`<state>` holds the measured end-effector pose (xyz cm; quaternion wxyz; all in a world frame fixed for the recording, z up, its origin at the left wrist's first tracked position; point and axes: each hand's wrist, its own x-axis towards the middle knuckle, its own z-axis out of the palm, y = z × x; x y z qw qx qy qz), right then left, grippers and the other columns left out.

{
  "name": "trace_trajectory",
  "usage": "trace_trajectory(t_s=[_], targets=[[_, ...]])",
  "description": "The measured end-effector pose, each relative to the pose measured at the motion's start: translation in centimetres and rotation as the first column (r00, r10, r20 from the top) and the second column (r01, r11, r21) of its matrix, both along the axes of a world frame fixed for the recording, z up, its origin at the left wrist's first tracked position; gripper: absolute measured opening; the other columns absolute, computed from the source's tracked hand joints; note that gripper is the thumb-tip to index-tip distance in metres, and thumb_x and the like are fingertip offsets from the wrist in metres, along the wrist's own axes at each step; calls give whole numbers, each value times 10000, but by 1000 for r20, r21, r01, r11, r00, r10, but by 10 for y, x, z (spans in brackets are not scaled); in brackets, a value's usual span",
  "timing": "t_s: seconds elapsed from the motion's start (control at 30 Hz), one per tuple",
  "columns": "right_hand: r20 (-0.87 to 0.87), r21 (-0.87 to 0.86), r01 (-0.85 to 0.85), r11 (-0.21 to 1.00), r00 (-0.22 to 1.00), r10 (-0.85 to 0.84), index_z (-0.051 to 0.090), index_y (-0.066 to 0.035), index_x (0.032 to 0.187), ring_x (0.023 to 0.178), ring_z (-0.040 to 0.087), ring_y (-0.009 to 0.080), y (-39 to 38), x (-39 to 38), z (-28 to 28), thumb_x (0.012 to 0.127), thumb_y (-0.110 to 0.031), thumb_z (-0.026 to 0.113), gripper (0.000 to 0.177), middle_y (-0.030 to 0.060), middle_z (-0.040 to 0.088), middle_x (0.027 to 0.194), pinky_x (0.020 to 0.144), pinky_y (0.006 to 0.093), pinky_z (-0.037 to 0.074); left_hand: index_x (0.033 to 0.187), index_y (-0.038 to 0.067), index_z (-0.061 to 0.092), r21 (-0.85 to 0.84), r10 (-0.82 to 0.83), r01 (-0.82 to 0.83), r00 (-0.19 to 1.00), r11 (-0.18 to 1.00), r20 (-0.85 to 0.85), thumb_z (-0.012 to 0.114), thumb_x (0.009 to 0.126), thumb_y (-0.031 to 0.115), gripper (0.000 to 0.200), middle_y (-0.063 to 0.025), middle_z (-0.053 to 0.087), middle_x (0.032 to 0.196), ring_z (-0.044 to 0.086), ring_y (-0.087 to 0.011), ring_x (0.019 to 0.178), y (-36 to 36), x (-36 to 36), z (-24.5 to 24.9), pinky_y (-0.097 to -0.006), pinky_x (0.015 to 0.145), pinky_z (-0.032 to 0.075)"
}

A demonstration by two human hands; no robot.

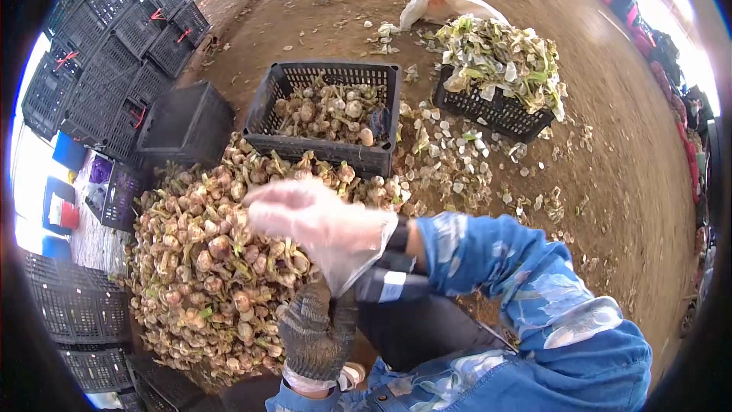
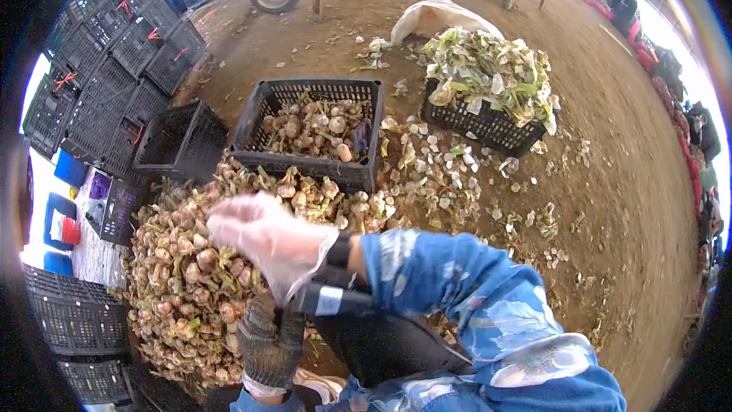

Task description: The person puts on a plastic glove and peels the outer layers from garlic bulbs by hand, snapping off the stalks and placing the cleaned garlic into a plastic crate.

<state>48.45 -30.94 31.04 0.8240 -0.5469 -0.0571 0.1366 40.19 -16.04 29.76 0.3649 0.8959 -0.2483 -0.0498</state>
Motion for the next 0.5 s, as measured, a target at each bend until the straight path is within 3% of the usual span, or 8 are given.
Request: trace_trajectory(t_s=[0.07, 0.2, 0.23, 0.27, 0.3, 0.4, 0.43, 0.5], targets=[[-10, 24, 223, 975, 975, -222, 574, 17, 1044, 895, 551, 194, -36, 25, 6, 808, -181, 611, 310, 103, 604, 969, 854, 302, 415, 1002, 34, 555, -137, 2, 24, 982, 990, 188, 647, 774, 209, 302, -126, 555, 692, 554, -304, 603, -7, 15, 6, -388, 531, 442], [201, -410, 481, 775, 876, -438, 582, 17, 1033, 910, 546, 148, -133, 93, -38, 807, -220, 616, 329, 83, 611, 966, 824, 286, 430, 1034, 32, 540, -215, 184, -207, 975, 954, -123, 637, 796, 214, 315, -98, 560, 714, 551, -236, 614, 24, 26, -38, -335, 558, 446], [329, -653, 439, 616, 898, -292, 576, 8, 1052, 912, 560, 196, -164, 114, -60, 822, -268, 579, 359, 117, 607, 974, 816, 306, 436, 1006, 18, 548, -149, 159, -201, 954, 968, -254, 610, 813, 216, 284, -127, 579, 754, 569, -257, 643, 27, 33, -26, -342, 581, 457], [589, -803, 575, 158, 806, 62, 571, -21, 1076, 910, 572, 254, -185, 119, -75, 821, -287, 537, 370, 152, 607, 973, 804, 332, 441, 1036, 22, 579, -52, 184, -206, 943, 977, -277, 551, 867, 223, 265, -72, 623, 965, 583, -236, 889, 39, 30, -43, -347, 810, 460], [394, -899, 414, 141, 907, -148, 574, -46, 1072, 910, 567, 307, -199, 137, -93, 788, -269, 532, 363, 170, 599, 968, 793, 357, 445, 1044, 14, 575, -125, 179, -225, 937, 966, -299, 586, 842, 194, 271, -82, 624, 958, 584, -241, 878, 40, 32, -51, -340, 793, 458], [549, -831, 547, -102, 836, 15, 603, -66, 996, 857, 583, 319, -223, 156, -152, 718, -178, 559, 304, 163, 615, 876, 752, 383, 455, 1019, 24, 585, -69, 174, -190, 967, 979, -184, 613, 823, 189, 258, -108, 623, 922, 587, -253, 839, 47, 36, -70, -333, 749, 459], [405, -872, 424, -244, 905, 129, 602, -73, 993, 864, 584, 306, -228, 163, -161, 708, -168, 571, 302, 159, 616, 883, 770, 371, 445, 988, 42, 597, 67, 150, -147, 988, 987, -41, 604, 830, 214, 234, -123, 622, 893, 589, -259, 812, 47, 39, -74, -333, 722, 461], [196, -847, 280, -452, 955, 224, 594, -94, 982, 902, 583, 257, -231, 174, -179, 685, -158, 598, 303, 125, 618, 908, 826, 350, 404, 965, 64, 600, 125, 168, -150, 974, 981, -151, 590, 838, 229, 209, -127, 617, 853, 588, -262, 775, 45, 46, -73, -339, 685, 458]])
